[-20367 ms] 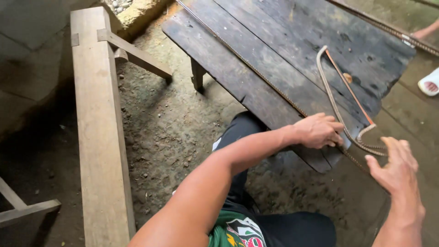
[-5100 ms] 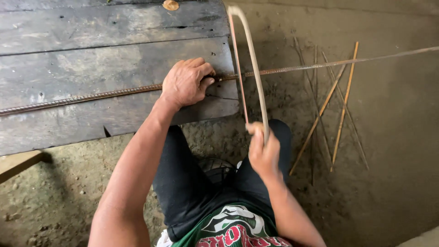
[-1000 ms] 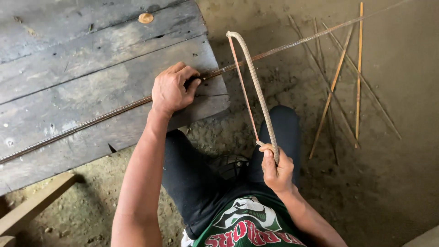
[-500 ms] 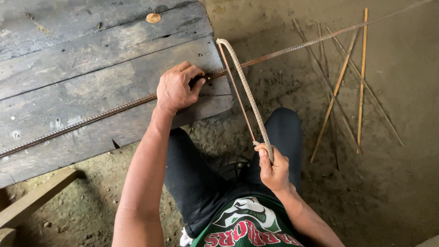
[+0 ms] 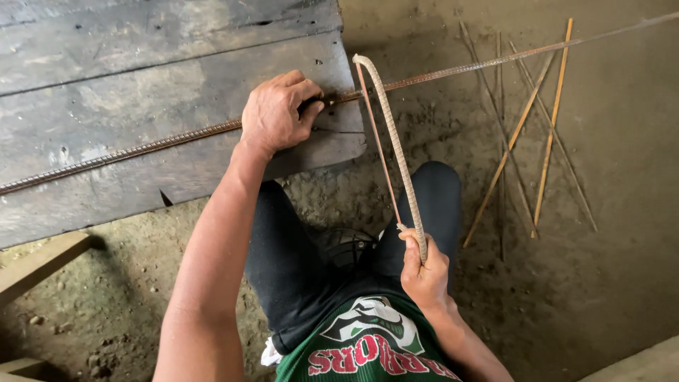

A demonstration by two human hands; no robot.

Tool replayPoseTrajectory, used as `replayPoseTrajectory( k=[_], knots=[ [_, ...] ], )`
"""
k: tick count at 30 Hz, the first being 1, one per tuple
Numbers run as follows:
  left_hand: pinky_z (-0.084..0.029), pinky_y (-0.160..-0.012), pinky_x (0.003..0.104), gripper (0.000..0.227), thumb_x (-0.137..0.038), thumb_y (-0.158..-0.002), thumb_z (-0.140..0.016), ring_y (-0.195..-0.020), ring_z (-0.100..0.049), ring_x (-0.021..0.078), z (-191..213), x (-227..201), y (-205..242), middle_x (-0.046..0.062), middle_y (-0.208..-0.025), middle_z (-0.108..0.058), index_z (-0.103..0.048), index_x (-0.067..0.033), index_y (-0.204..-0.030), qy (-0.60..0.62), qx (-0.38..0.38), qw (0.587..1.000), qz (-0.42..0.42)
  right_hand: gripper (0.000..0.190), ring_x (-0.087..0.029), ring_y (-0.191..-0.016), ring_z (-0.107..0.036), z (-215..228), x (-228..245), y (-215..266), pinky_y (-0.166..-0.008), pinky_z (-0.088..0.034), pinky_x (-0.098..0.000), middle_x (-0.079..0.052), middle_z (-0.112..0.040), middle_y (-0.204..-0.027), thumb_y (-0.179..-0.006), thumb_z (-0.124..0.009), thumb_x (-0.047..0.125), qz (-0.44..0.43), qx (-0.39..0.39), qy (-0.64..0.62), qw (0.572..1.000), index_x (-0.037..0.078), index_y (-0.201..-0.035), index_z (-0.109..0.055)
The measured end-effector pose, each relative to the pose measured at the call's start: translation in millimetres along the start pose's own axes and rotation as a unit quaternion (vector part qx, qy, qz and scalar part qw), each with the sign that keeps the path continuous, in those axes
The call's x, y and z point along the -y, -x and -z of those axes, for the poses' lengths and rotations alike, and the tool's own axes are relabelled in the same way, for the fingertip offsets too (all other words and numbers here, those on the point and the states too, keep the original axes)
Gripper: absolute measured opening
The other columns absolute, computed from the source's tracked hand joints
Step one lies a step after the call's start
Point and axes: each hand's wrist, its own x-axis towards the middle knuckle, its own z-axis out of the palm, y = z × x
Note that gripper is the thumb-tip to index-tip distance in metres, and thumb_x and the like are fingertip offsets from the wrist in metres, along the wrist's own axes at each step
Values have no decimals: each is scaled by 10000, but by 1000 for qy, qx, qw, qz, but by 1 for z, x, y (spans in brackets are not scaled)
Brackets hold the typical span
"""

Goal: Sawing a metal rebar using a manual hacksaw on a wooden workbench

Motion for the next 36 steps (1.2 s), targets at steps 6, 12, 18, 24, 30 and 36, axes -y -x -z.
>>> replayPoseTrajectory(
  k=[6, 12, 18, 24, 30, 36],
  knots=[
    [-559, -720, 385, 160, -323, -876, -786, -802, -680, 252, 3, 1, -4, -11, -855, -581, -693, -247, -982, -6, 17, 1000, 8, 184, -124, -347, -515, -6, 4, -3, -395, -477, -259, -11, -529, -429, -1002, -536, 91, -8, 25, -12, 1000, 78, -976, -717],
    [-519, -584, 467, 157, -273, -949, -708, -788, -651, 325, 9, -2, -4, 54, -936, -646, -723, -142, -1033, 4, 59, 998, -19, 258, -85, -406, -524, 3, 23, -9, -469, -478, -246, 16, -528, -577, -1072, -437, 202, -68, 88, -4, 994, 43, -1032, -637],
    [-494, -553, 473, 120, -274, -955, -699, -755, -632, 331, 4, 0, -4, 50, -933, -631, -709, -166, -1007, -6, 52, 998, -17, 262, -91, -366, -434, 4, 24, -12, -419, -421, -241, 14, -421, -475, -1077, -427, 205, -85, 90, -56, 991, 18, -1019, -602],
    [-500, -577, 493, 145, -297, -964, -676, -779, -645, 353, 3, 1, -3, 66, -893, -625, -696, -153, -973, -17, 40, 998, -47, 292, -235, -944, -697, -35, 28, -103, -854, -548, -359, -106, -708, -964, -1076, -464, 134, -14, 74, 27, 997, -9, -1011, -710],
    [-492, -539, 463, 132, -278, -953, -705, -763, -635, 323, 1, 2, -1, 41, -913, -631, -728, -161, -1008, -19, 38, 999, -25, 362, -149, -664, -587, -36, 41, -95, -665, -502, -330, -135, -707, -1004, -1118, -399, 293, 33, 97, 10, 995, 31, -1028, -632],
    [-487, -552, 459, 99, -263, -932, -710, -749, -620, 321, 1, 5, -2, 33, -876, -609, -684, -168, -931, -19, 31, 998, -49, 252, -123, -375, -387, -16, 34, -49, -400, -408, -281, -45, -385, -489, -1068, -396, 159, -90, 85, -58, 991, -4, -965, -559]
  ],
)
